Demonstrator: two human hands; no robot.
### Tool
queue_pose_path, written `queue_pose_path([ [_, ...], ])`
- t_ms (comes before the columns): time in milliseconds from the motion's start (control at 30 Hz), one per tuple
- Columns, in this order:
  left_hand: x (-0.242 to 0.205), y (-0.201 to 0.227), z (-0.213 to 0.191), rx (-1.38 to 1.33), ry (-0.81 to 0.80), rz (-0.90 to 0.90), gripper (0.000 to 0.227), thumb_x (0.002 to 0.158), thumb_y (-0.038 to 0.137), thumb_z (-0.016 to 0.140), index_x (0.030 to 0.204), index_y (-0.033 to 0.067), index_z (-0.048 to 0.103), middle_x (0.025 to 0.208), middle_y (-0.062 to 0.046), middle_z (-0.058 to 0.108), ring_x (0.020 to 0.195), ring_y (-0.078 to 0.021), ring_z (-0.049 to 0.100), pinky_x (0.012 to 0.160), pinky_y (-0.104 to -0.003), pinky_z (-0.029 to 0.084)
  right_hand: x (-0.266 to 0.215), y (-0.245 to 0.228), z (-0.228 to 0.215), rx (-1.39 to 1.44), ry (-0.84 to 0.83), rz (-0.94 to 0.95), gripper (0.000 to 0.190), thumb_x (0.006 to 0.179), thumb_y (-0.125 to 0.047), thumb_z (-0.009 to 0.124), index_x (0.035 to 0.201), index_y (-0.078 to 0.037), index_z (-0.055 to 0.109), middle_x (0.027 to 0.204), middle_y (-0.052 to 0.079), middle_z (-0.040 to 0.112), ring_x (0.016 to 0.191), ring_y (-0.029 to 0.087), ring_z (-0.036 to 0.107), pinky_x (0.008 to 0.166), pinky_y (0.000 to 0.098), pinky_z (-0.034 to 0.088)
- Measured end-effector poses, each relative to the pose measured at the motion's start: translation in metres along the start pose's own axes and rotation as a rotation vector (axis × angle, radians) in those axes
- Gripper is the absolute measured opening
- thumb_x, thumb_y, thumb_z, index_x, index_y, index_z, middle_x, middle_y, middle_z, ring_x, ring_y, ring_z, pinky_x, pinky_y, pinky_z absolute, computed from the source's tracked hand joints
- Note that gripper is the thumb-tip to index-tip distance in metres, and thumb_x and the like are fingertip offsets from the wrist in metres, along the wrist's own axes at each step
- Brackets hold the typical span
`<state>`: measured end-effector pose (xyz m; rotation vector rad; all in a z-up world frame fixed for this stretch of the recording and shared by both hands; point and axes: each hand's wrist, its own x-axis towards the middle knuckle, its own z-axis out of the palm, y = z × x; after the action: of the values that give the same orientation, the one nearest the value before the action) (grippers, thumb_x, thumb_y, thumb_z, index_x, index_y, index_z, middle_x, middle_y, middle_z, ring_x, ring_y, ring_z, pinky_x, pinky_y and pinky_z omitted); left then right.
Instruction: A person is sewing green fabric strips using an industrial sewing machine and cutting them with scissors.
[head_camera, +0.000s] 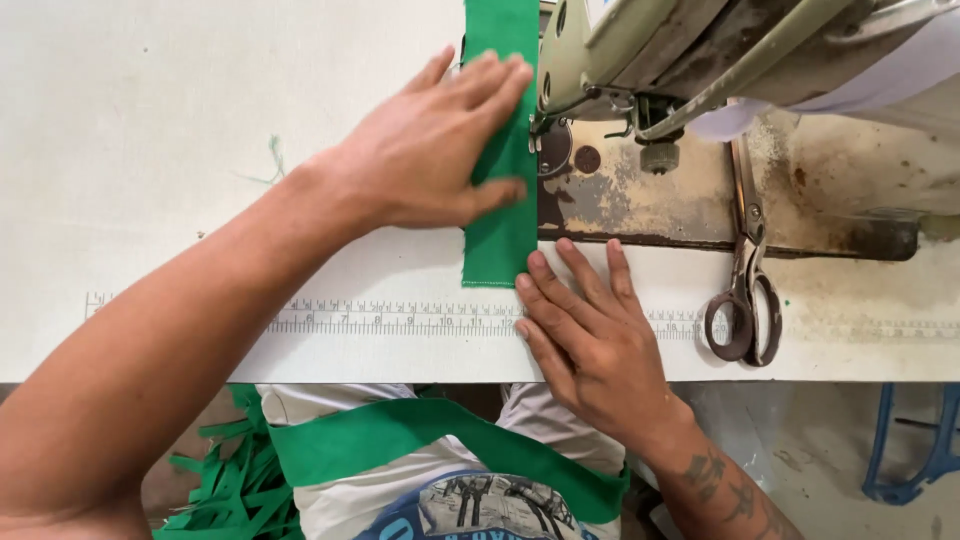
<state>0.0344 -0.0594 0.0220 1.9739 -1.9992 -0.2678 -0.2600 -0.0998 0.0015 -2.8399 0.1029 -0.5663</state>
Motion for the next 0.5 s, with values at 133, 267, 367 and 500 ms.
queue_pose_path([
  [133,-0.008,-0.014,0.014,0.12,-0.139,0.045,0.144,0.08,0.108,0.051,0.175,0.0098,0.007,0.183,-0.014,0.013,0.167,-0.0317,0.009,0.12,-0.073,-0.016,0.001,0.003,-0.006,-0.012,-0.023,0.015,0.055,0.104,-0.032,0.083,0.152,-0.012,0.065,0.162,0.007,0.061,0.159,0.039,0.049,0.136,0.0752,0.014],
  [267,0.005,-0.019,0.014,0.268,-0.208,-0.014,0.153,0.063,0.124,0.041,0.176,0.0299,0.0,0.183,-0.007,0.004,0.165,-0.0448,-0.002,0.114,-0.079,-0.024,0.008,0.016,-0.009,-0.085,-0.06,-0.003,0.069,0.099,-0.048,0.09,0.155,-0.018,0.063,0.164,-0.002,0.059,0.161,0.034,0.045,0.132,0.0816,0.007],
  [367,0.019,-0.024,0.002,0.259,-0.309,-0.091,0.142,0.06,0.12,0.04,0.174,0.0435,0.001,0.184,-0.005,-0.006,0.163,-0.0464,-0.02,0.116,-0.077,-0.023,0.016,0.028,-0.004,-0.096,-0.045,-0.011,0.073,0.1,-0.049,0.092,0.158,-0.019,0.06,0.166,-0.002,0.058,0.162,0.033,0.045,0.133,0.079,0.006],
  [500,0.031,-0.018,-0.021,0.227,-0.375,-0.158,0.142,0.058,0.114,0.048,0.174,0.0456,0.001,0.184,-0.002,-0.012,0.163,-0.0459,-0.022,0.119,-0.078,-0.019,0.029,0.033,0.0,-0.148,-0.054,-0.001,0.072,0.099,-0.056,0.09,0.155,-0.019,0.065,0.164,-0.003,0.059,0.159,0.031,0.045,0.131,0.0811,0.005],
])
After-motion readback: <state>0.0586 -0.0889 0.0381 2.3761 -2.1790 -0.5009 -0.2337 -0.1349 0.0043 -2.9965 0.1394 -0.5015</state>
